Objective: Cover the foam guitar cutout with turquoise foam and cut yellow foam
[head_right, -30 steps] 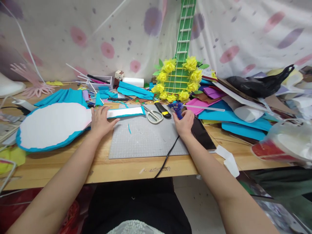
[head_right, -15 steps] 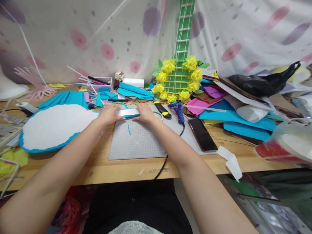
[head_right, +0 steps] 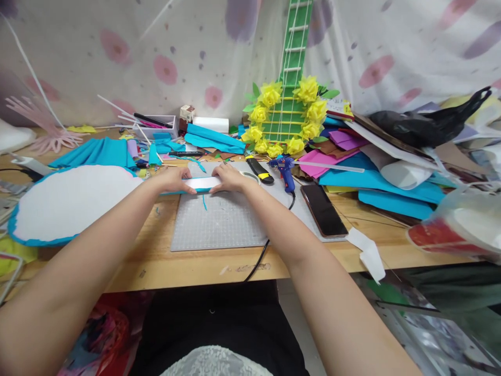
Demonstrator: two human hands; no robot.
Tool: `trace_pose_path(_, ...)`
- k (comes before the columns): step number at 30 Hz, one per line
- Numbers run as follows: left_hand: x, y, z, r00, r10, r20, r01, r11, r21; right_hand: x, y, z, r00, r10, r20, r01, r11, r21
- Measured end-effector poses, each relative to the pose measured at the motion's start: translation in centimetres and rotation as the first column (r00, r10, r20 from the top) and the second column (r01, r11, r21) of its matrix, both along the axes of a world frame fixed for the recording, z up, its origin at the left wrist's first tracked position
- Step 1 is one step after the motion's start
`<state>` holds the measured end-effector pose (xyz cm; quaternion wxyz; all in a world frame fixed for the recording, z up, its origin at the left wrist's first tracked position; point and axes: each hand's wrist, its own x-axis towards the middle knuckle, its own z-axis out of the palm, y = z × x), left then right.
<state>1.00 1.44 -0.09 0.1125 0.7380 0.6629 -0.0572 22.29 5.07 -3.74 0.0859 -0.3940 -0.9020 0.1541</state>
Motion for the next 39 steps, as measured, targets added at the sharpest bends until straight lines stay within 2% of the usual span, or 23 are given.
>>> trace_pose_path(5, -0.5, 0.3, -0.6, 1.000, -0.021, 0.017, 0.022, 0.998, -0.053, 0.3, 0.1, -0.2, 1.000, -0.018, 0.006, 0.019, 0.998, -0.055)
trace_pose_path(11, -0.9, 0.1, -0.9, 0.998, -0.033, 0.047, 0.035, 0.999, -0.037, 0.3, 0.0, -0.1, 0.999, -0.032, 0.006, 0.032, 0.995, -0.095)
trace_pose_path(21, -0.7, 0.0, -1.0, 0.987, 0.034, 0.158, -0.021, 0.996, -0.084, -0.7, 0.1, 0.9, 0.987, -0.076, 0.144, 0.098, 0.983, -0.153)
trace_pose_path(28, -0.6, -0.6, -0.3, 0.995, -0.003, 0.101, 0.007, 0.999, -0.040, -0.7, 0.6, 1.0, 0.990, -0.060, 0.126, 0.081, 0.983, -0.164)
trace_pose_path(34, 0.8, -1.7, 0.1, 1.000, -0.007, 0.025, 0.006, 0.999, 0.046, -1.3, 0.3, 1.0, 0.995, -0.069, 0.068, 0.078, 0.987, -0.139)
trace_pose_path(36, 1.4, -1.8, -0.3, 1.000, 0.009, 0.016, -0.011, 0.995, 0.100, -1.4, 0.2, 0.9, 0.994, -0.111, 0.015, 0.112, 0.983, -0.143)
trace_pose_path(39, 2.3, -1.8, -1.0, 1.000, -0.010, 0.016, 0.007, 0.984, 0.176, -1.3, -0.1, 0.8, 0.962, -0.259, -0.091, 0.250, 0.963, -0.096)
